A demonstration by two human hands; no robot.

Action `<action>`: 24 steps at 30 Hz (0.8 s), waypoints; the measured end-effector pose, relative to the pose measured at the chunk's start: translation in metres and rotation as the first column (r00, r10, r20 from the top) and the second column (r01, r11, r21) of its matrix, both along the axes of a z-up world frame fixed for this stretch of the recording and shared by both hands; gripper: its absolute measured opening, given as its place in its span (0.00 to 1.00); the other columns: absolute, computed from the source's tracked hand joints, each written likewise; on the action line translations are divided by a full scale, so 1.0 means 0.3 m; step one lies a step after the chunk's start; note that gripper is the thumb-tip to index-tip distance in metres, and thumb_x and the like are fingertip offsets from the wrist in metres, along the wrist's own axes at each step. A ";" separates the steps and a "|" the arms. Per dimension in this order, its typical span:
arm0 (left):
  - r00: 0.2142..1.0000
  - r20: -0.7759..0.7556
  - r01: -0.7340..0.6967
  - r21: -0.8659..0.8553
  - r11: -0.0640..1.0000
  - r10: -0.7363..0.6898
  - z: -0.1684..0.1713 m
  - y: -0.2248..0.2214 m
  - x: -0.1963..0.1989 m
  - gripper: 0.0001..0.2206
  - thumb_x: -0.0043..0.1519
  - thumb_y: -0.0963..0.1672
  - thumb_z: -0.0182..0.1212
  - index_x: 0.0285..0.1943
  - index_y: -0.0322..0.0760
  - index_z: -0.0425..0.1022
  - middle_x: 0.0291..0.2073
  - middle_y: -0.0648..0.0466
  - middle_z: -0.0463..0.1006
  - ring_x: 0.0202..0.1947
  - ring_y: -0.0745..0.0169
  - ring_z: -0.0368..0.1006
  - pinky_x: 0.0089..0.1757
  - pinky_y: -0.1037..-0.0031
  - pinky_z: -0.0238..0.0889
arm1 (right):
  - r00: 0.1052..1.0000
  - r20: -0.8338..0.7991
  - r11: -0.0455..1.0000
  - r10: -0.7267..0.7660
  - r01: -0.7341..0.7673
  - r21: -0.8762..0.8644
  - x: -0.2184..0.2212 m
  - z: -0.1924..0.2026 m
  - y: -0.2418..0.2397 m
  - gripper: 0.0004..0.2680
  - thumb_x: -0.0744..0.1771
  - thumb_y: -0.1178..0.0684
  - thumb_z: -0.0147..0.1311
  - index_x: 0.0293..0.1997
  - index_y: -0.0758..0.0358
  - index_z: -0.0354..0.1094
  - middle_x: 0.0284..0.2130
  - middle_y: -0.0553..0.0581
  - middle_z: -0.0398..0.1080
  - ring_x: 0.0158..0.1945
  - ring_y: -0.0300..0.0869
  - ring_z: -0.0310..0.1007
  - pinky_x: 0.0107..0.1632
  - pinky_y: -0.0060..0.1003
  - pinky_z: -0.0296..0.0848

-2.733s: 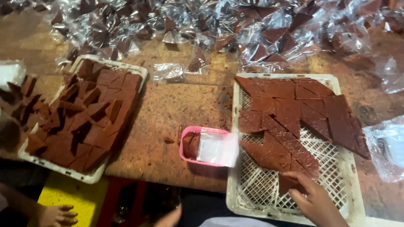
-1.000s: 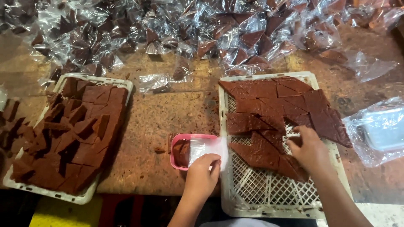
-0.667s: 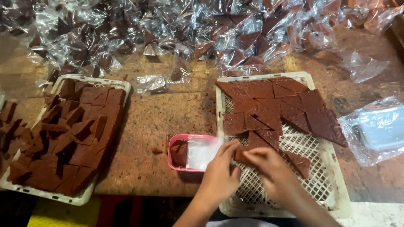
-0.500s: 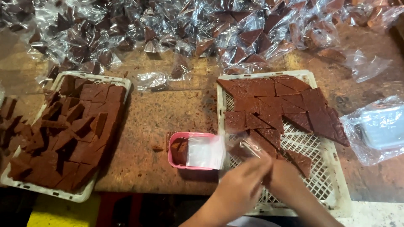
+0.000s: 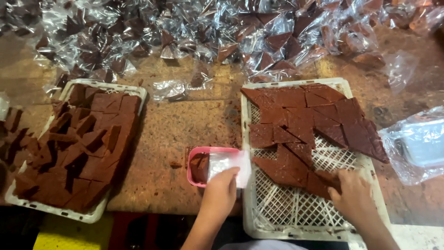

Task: Packaging individual brownie pieces into small plastic bags at a production table.

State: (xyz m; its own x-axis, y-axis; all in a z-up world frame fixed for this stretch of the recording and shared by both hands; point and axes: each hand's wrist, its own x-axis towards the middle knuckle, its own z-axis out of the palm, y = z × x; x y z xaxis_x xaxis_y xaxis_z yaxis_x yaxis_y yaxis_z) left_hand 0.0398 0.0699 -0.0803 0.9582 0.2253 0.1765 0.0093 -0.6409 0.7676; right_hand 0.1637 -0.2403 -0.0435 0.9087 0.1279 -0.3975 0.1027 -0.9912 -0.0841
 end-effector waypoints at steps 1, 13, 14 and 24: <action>0.998 -0.040 -0.059 -0.044 0.997 0.057 0.029 0.000 -0.001 0.08 0.67 0.43 0.51 0.46 0.38 0.76 0.42 0.49 0.82 0.41 0.49 0.78 0.47 0.64 0.67 | 0.977 -0.061 0.949 -0.202 0.211 0.233 -0.032 0.090 0.048 0.11 0.65 0.52 0.54 0.51 0.54 0.64 0.41 0.52 0.70 0.43 0.43 0.68 0.49 0.41 0.65; 0.986 0.138 0.090 0.039 0.995 -0.094 0.237 -0.166 0.041 0.27 0.54 0.35 0.54 0.68 0.29 0.68 0.67 0.45 0.71 0.60 0.47 0.74 0.57 0.59 0.65 | 0.869 0.415 0.423 0.268 -0.493 0.760 -0.191 0.056 0.236 0.21 0.61 0.65 0.54 0.61 0.58 0.63 0.56 0.63 0.68 0.57 0.51 0.71 0.57 0.45 0.72; 0.953 0.270 0.082 0.204 0.976 -0.137 0.217 -0.167 0.035 0.28 0.55 0.35 0.57 0.70 0.27 0.66 0.67 0.41 0.71 0.57 0.44 0.76 0.52 0.54 0.69 | 0.865 0.443 0.432 0.235 -0.502 0.749 -0.184 0.068 0.239 0.18 0.61 0.63 0.57 0.56 0.64 0.68 0.48 0.61 0.75 0.48 0.48 0.79 0.50 0.38 0.82; 0.739 0.580 0.325 0.137 0.936 -0.342 0.168 -0.365 -0.047 0.17 0.72 0.43 0.48 0.64 0.23 0.70 0.61 0.44 0.77 0.32 0.55 0.74 0.38 0.61 0.62 | 0.497 0.867 0.037 -0.032 -0.867 0.497 -0.006 -0.167 0.230 0.26 0.73 0.33 0.16 0.77 0.61 0.31 0.76 0.50 0.33 0.79 0.40 0.28 0.81 0.42 0.31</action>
